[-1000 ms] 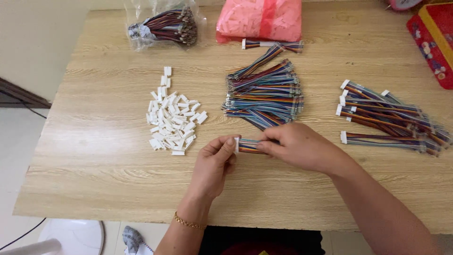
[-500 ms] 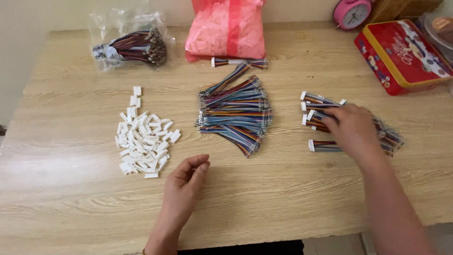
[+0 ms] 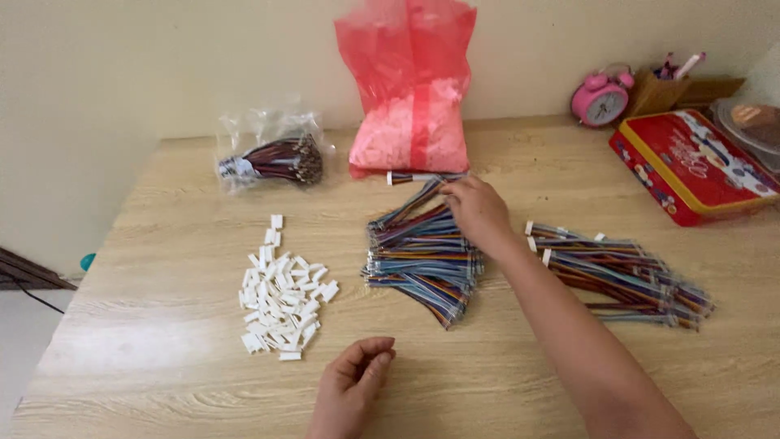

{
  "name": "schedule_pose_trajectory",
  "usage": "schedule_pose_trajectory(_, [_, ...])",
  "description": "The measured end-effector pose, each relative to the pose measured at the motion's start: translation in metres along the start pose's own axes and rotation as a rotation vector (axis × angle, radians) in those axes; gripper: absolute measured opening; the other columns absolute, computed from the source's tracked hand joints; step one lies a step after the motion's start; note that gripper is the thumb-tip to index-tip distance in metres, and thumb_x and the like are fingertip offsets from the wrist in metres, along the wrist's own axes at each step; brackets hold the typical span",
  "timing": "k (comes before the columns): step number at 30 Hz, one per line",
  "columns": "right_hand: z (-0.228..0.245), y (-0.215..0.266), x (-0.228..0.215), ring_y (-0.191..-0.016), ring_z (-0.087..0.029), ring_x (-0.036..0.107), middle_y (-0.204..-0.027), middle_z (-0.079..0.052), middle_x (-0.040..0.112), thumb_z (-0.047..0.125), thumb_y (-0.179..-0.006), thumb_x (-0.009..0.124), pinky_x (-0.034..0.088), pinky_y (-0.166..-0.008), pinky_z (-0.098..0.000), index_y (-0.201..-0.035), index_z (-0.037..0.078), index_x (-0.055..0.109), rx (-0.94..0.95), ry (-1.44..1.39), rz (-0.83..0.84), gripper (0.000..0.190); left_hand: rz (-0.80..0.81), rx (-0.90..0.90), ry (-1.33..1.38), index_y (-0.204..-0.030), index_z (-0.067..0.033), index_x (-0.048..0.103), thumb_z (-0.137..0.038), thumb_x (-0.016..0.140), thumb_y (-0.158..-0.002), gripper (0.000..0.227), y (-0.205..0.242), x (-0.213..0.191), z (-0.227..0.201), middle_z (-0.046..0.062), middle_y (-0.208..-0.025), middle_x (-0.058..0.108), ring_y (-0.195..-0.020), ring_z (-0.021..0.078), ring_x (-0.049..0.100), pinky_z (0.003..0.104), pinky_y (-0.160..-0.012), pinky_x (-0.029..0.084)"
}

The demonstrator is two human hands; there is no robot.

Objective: Assemble wire harnesses by inserting color-coded wires into white plastic connectors.

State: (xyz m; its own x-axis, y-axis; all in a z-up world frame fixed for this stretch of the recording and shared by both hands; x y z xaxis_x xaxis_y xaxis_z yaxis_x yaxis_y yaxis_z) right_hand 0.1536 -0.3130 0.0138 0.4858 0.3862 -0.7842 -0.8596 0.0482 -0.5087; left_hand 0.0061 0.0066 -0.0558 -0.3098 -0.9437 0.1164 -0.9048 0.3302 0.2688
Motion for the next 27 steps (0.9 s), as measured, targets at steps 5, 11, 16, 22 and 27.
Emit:
schedule_pose_trajectory(5, [-0.042, -0.042, 0.059, -0.107, -0.032, 0.065, -0.110, -0.010, 0.071, 0.010, -0.088, 0.057, 0.052, -0.091, -0.0450, -0.111, 0.018, 0.077, -0.108, 0.156, 0.114, 0.031, -0.001, -0.003, 0.004, -0.116, -0.0049, 0.076, -0.012, 0.071, -0.092, 0.026, -0.017, -0.015, 0.049, 0.002, -0.095, 0.078, -0.082, 0.0074, 0.066, 0.022, -0.072, 0.053])
schedule_pose_trajectory(11, [-0.046, -0.055, 0.066, -0.112, -0.034, 0.063, -0.116, -0.010, 0.069, 0.017, -0.091, 0.056, 0.052, -0.092, -0.0471, -0.114, 0.022, 0.076, -0.117, 0.383, 0.289, 0.031, -0.079, 0.019, 0.138, -0.114, -0.0024, 0.080, -0.006, 0.077, -0.087, 0.027, -0.050, -0.045, 0.130, 0.008, -0.091, 0.082, -0.083, 0.0143, 0.071, 0.027, -0.076, 0.054])
schedule_pose_trajectory(16, [-0.053, -0.050, 0.060, -0.117, -0.034, 0.061, -0.119, -0.011, 0.067, 0.027, -0.093, 0.057, 0.051, -0.095, -0.0471, -0.111, 0.020, 0.076, -0.060, 0.379, 0.273, 0.027, -0.100, 0.079, 0.088, -0.111, -0.0029, 0.081, -0.006, 0.077, -0.085, 0.026, -0.075, -0.034, 0.112, 0.008, -0.090, 0.084, -0.085, 0.0136, 0.075, 0.027, -0.079, 0.057])
schedule_pose_trajectory(22, [-0.045, -0.028, 0.035, -0.121, -0.032, 0.060, -0.123, -0.009, 0.068, 0.028, -0.096, 0.053, 0.049, -0.095, -0.0517, -0.114, 0.019, 0.074, 0.003, 0.404, 0.396, 0.029, -0.025, -0.031, 0.175, -0.113, -0.0023, 0.080, -0.006, 0.077, -0.087, 0.026, -0.045, -0.007, 0.099, 0.006, -0.088, 0.081, -0.073, 0.0099, 0.066, 0.025, -0.068, 0.051])
schedule_pose_trajectory(27, [-0.054, -0.025, 0.036, -0.112, -0.039, 0.061, -0.121, -0.016, 0.067, 0.030, -0.088, 0.067, 0.050, -0.089, -0.0519, -0.123, 0.018, 0.071, 0.018, 0.230, 0.323, 0.038, 0.043, -0.066, 0.146, -0.114, -0.0040, 0.078, -0.009, 0.074, -0.090, 0.025, -0.022, 0.003, 0.068, 0.004, -0.088, 0.080, -0.065, 0.0059, 0.059, 0.022, -0.060, 0.047])
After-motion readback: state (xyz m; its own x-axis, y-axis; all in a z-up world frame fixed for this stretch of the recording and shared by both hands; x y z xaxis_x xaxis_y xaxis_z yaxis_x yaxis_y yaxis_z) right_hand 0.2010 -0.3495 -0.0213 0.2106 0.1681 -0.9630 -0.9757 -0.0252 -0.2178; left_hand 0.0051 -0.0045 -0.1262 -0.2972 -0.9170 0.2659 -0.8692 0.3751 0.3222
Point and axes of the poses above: each hand's wrist, its own y-axis away from the middle knuckle, its own x-axis out of the palm, z = x × y, the point moved 1 cm from there along -y, towards the middle knuckle
